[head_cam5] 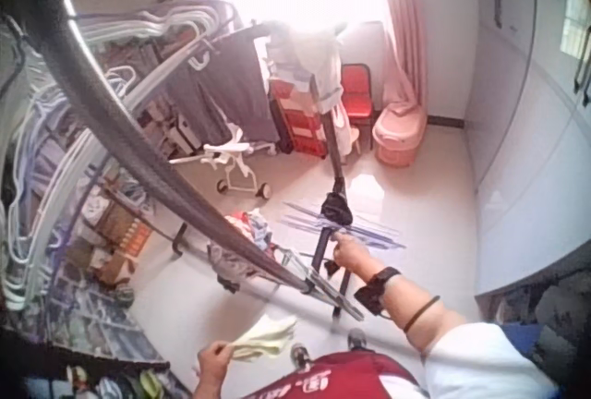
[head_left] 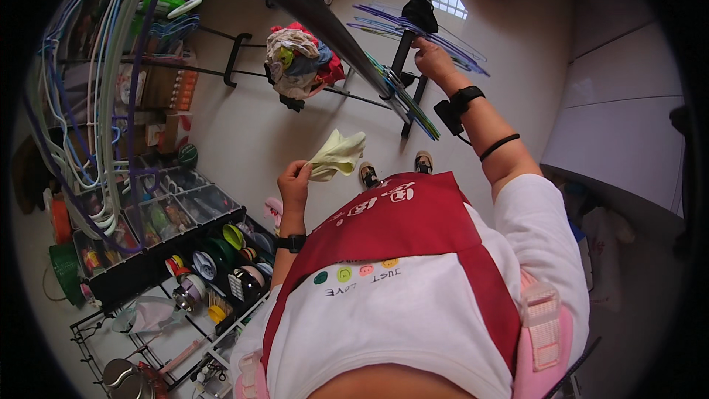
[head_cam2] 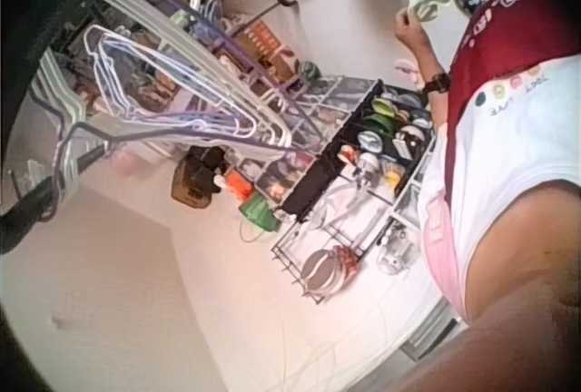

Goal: The person removes several small garments from a top-loading washing machine, carries them to a drying rack, and hangs them on hangers. The person also briefly handles a pink baby bottle and places it on a counter.

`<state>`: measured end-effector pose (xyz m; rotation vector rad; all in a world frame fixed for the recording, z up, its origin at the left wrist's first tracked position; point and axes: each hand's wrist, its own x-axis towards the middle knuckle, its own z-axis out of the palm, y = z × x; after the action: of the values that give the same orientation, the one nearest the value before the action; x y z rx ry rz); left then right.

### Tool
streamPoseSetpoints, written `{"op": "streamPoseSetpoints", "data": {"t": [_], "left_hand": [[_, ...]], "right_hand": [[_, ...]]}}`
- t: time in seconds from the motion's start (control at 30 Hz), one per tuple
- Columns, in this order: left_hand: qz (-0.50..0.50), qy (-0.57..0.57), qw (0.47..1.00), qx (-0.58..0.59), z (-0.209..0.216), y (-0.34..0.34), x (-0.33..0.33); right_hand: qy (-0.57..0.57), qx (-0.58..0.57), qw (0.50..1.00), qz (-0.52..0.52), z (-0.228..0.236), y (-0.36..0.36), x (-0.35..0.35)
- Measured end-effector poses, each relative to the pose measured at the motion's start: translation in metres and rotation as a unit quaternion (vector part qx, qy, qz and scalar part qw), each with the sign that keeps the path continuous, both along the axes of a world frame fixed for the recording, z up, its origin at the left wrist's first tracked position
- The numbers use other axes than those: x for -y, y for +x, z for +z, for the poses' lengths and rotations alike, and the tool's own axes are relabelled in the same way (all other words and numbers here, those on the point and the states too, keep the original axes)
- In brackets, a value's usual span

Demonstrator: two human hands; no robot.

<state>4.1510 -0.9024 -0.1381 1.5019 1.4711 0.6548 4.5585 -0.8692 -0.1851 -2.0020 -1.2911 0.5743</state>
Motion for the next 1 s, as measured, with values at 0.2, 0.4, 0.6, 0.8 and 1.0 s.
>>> {"op": "streamPoseSetpoints", "data": {"t": [0.2,0.4,0.6,0.8,1.0], "left_hand": [[0.012,0.004,1.0,-0.004,-0.002,-0.001,0.003],[-0.004,0.028,1.0,0.0,-0.007,0.001,0.003],[-0.013,0.039,0.999,0.012,-0.01,0.008,0.006],[-0.009,0.033,0.999,0.011,-0.008,0.016,0.014],[-0.011,0.038,0.999,-0.002,-0.008,0.018,0.028]], "right_hand": [[-0.02,-0.081,0.994,0.074,-0.01,-0.004,0.017],[-0.095,-0.263,0.946,0.165,-0.025,-0.02,0.047],[-0.136,-0.324,0.928,0.122,-0.023,-0.015,0.053],[-0.153,-0.322,0.925,0.134,-0.028,-0.009,0.056],[-0.172,-0.257,0.936,0.17,-0.033,-0.014,0.051]]}}
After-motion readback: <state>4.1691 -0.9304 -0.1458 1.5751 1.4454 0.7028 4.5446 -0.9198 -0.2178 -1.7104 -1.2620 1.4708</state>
